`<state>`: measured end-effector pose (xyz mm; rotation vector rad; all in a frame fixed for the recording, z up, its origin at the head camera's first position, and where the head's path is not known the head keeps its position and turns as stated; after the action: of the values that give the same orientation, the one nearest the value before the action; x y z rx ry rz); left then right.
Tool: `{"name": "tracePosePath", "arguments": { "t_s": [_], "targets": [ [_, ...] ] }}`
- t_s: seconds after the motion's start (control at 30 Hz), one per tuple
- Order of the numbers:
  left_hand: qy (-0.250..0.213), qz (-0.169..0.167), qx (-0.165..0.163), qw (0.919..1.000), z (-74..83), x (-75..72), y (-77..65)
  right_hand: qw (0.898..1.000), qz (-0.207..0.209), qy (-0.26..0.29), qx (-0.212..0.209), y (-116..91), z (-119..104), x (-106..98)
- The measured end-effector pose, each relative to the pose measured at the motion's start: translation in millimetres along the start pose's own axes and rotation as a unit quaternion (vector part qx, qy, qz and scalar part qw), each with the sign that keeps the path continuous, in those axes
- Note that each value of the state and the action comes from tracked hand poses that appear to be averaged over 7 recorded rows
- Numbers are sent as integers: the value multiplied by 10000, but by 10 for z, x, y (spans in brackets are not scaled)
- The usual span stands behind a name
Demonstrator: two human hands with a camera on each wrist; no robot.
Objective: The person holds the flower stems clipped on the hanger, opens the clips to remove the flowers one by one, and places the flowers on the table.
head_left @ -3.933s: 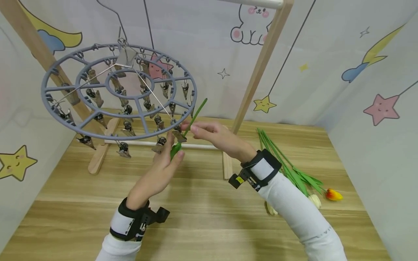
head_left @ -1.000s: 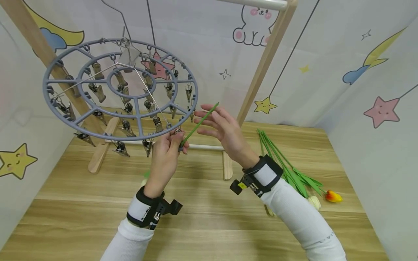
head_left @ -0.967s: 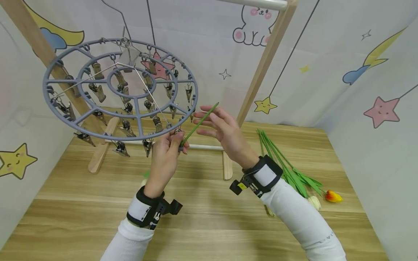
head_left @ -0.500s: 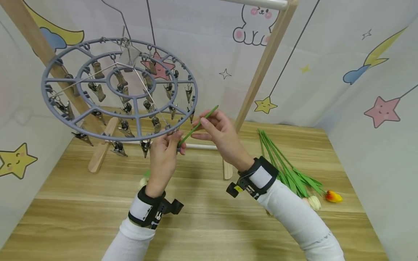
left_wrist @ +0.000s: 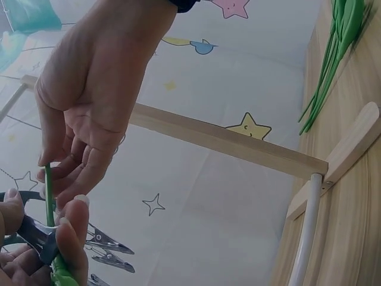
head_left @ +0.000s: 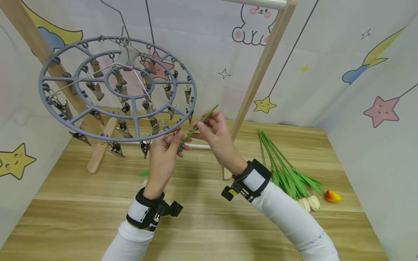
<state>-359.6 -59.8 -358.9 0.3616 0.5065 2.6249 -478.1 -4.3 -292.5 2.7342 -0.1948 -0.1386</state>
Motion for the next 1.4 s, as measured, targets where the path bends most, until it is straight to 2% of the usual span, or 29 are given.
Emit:
{"name": "tracePosePath", "arguments": {
  "t_s": [0.23,0.5,0.8,0.93,1.17,1.4],
  "targets": [
    [-266,-127,-36,9996,4,15,-8,9996,-6,-2,-277,9,-30,46],
    [-335,-267,-163,9989,-2,34,-15,9986,182,-195,-467,16,-52,40],
    [-55,-21,-282,9996,-9,-26,-13,9974,5,-480,-536,-2,-39,107],
    [-36,34,-215,9998,14,-33,-9,9971,36,-548,-522,-1,-36,113],
    [651,187,-54,9977,45,-55,14,9990,124,-324,-294,43,16,78],
    [733,575,111,9956,75,-106,40,9998,43,-140,-131,71,57,82]
  ]
}}
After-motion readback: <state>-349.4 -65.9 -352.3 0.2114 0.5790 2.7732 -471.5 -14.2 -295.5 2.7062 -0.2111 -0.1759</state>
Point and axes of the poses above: each hand's wrist, its own y-axis towards the middle knuckle, its own x-axis out of the palm, z = x × y, the point moved 10 cm from there along y, towards the middle knuckle, and after that the axes turned 2 degrees about -z, right-handed, at the moved point
